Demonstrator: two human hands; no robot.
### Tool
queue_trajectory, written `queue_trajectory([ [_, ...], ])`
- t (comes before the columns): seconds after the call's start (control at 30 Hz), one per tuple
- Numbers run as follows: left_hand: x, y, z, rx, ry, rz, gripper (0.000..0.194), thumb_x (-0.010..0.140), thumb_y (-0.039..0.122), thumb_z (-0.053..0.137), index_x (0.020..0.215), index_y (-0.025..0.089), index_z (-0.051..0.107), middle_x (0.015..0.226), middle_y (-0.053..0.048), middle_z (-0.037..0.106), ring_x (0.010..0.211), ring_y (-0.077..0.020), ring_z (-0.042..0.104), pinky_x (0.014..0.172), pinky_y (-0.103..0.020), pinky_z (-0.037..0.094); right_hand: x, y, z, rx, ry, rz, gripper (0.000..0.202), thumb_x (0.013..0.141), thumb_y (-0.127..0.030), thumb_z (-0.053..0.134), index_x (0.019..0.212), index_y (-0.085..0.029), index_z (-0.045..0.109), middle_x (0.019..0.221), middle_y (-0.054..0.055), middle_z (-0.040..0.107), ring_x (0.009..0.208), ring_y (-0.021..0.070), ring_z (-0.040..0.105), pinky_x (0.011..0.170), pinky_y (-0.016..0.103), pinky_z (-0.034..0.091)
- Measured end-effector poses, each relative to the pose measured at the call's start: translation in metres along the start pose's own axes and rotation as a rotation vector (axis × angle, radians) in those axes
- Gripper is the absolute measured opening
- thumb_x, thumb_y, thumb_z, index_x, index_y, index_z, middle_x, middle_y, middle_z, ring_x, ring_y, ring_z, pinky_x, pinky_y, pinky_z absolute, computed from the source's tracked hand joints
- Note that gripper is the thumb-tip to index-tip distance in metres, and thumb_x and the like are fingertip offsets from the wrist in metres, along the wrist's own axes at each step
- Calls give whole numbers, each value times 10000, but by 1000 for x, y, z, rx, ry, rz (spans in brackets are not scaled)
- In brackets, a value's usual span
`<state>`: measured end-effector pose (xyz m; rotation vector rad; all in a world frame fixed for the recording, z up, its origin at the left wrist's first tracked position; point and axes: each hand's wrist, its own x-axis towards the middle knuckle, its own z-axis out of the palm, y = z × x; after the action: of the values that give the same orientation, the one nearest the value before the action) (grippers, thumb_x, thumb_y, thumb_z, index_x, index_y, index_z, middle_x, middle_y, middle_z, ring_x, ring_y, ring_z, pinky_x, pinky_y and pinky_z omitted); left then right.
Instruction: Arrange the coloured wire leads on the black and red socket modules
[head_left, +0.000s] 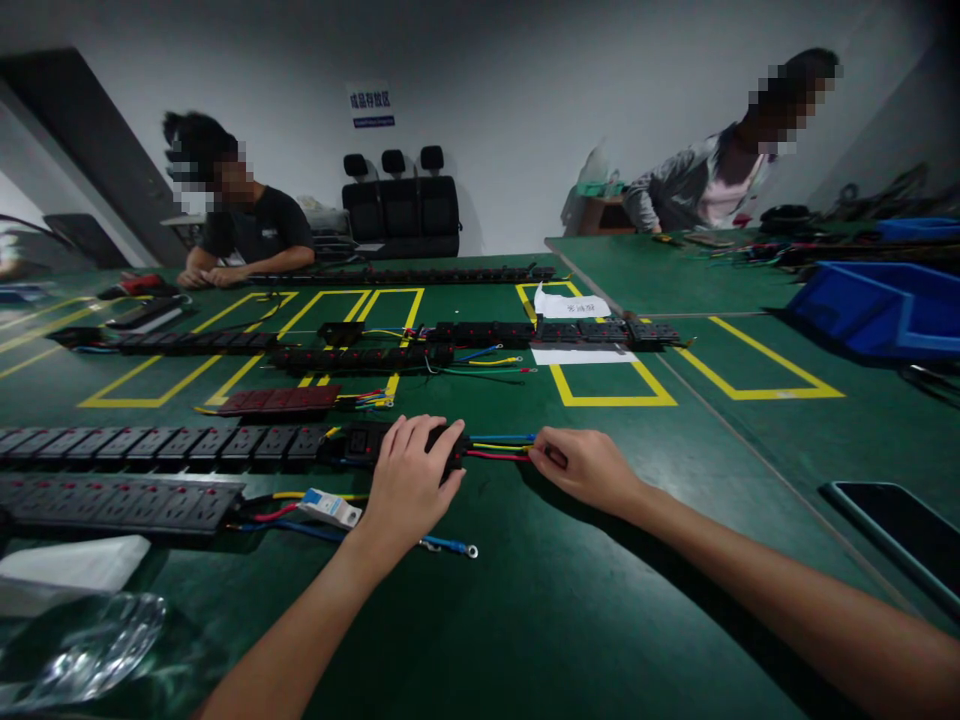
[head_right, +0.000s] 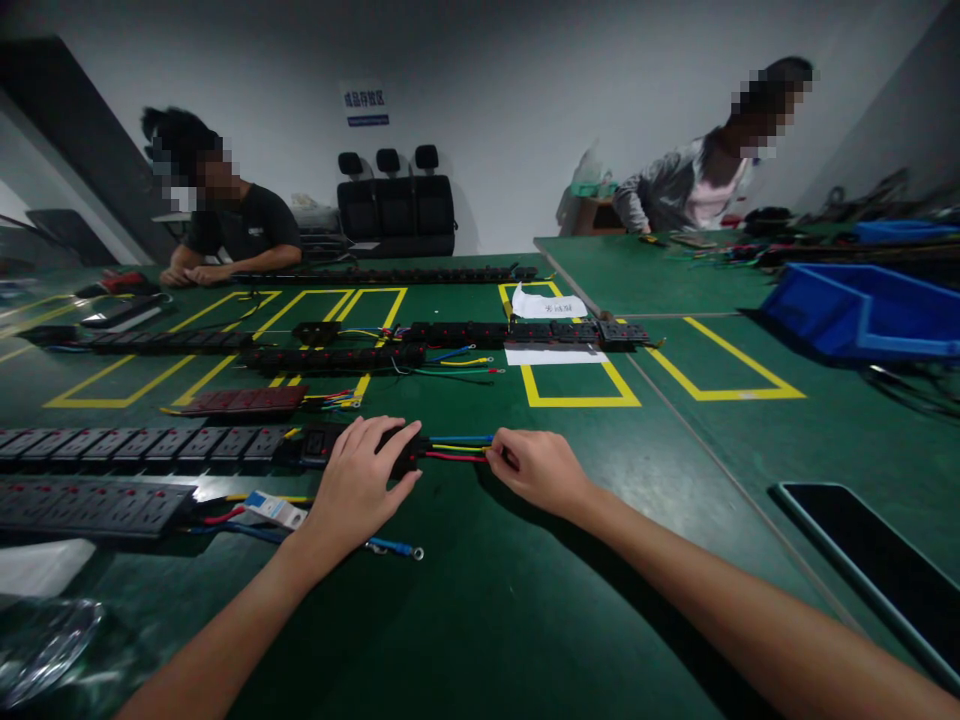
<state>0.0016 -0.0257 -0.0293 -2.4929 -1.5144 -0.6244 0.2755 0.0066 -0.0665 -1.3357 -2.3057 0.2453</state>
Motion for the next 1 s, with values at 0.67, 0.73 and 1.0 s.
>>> queue_trajectory([
  [0.67,-1,-2,2,19,-20,1,561,868,225,710,1408,226,555,1331,-111,598,1276,-318,531,1149,-590,381,0,0,2,3,-12,-8,161,950,-280,541,820,-221,615,665,-19,625,567,134,522,569,273,250],
  [0.73,-1,-2,2,19,-22,-2,567,866,229,715,1410,227,554,1333,-109,598,1278,-315,529,1152,-585,379,0,0,2,3,-16,-4,164,948,-280,539,813,-220,611,660,-20,620,564,132,519,568,270,249],
  [1.0,-2,-3,4,23,-18,-3,574,864,238,723,1412,227,556,1335,-109,596,1281,-313,524,1161,-572,369,0,2,2,13,12,30,165,950,-310,525,844,-224,617,680,-15,619,578,140,528,571,269,281],
])
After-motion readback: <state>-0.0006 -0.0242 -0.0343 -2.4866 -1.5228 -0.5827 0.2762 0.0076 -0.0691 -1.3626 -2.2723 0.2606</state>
